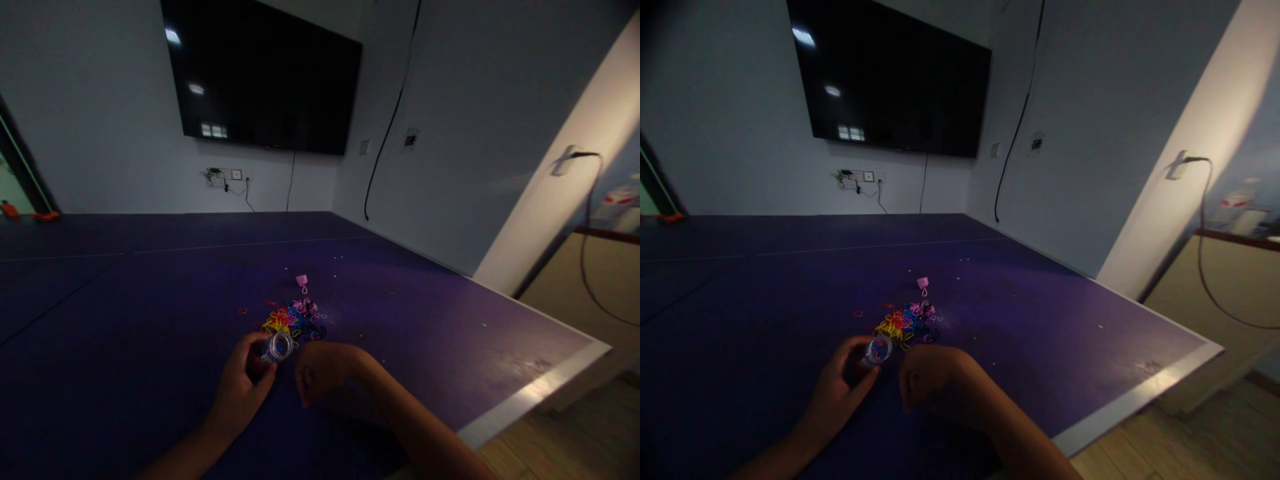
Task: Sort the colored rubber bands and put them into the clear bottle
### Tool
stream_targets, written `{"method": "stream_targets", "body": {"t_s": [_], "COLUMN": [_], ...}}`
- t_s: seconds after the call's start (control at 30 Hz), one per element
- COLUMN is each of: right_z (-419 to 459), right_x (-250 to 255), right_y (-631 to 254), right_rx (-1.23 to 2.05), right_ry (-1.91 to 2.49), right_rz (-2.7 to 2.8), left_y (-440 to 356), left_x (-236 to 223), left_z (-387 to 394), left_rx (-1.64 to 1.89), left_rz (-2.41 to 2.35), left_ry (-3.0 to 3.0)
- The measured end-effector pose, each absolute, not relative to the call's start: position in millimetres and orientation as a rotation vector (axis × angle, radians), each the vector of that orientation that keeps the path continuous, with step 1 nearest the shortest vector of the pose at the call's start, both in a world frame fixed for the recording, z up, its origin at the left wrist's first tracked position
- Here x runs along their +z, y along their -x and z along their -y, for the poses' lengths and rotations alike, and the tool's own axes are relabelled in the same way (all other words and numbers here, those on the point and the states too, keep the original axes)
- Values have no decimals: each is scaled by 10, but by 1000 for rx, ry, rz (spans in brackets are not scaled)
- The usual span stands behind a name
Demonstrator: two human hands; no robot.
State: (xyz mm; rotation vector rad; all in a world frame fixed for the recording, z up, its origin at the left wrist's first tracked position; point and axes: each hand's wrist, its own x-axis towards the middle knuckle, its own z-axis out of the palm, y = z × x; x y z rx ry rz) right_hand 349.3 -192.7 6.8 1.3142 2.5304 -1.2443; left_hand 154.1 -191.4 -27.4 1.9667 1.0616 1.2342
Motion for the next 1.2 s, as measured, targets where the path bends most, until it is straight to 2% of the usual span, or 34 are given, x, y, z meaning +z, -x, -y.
{"method": "stream_targets", "body": {"t_s": [0.1, 0.3, 0.43, 0.57, 0.83, 1.0, 1.2], "right_z": [1901, 1621, 1495, 1452, 1321, 1263, 1212], "right_x": [86, -72, -182, -149, -11, -138, -292], "right_y": [-3508, -3678, -3742, -3639, -3190, -3138, -3223], "right_rx": [-1071, -402, -303, -302, -267, -171, -282], "right_ry": [-1453, -2416, -2675, -2629, -2175, -2234, -2402], "right_rz": [-2676, -2662, -2725, -2827, -2675, -2602, -2726], "left_y": [-1538, -1538, -1523, -1522, -1496, -1493, -1528], "left_x": [-291, -304, -302, -348, -389, -404, -435], "left_z": [1903, 1835, 1787, 1757, 1754, 1764, 1706], "left_rx": [1253, 1369, 1492, 1473, 1450, 1543, 1508], "left_rz": [-1121, -1187, -1200, -1190, -1159, -1227, -1256], "left_ry": [-1944, -1604, -1445, -1460, -1924, -1744, -1680]}}
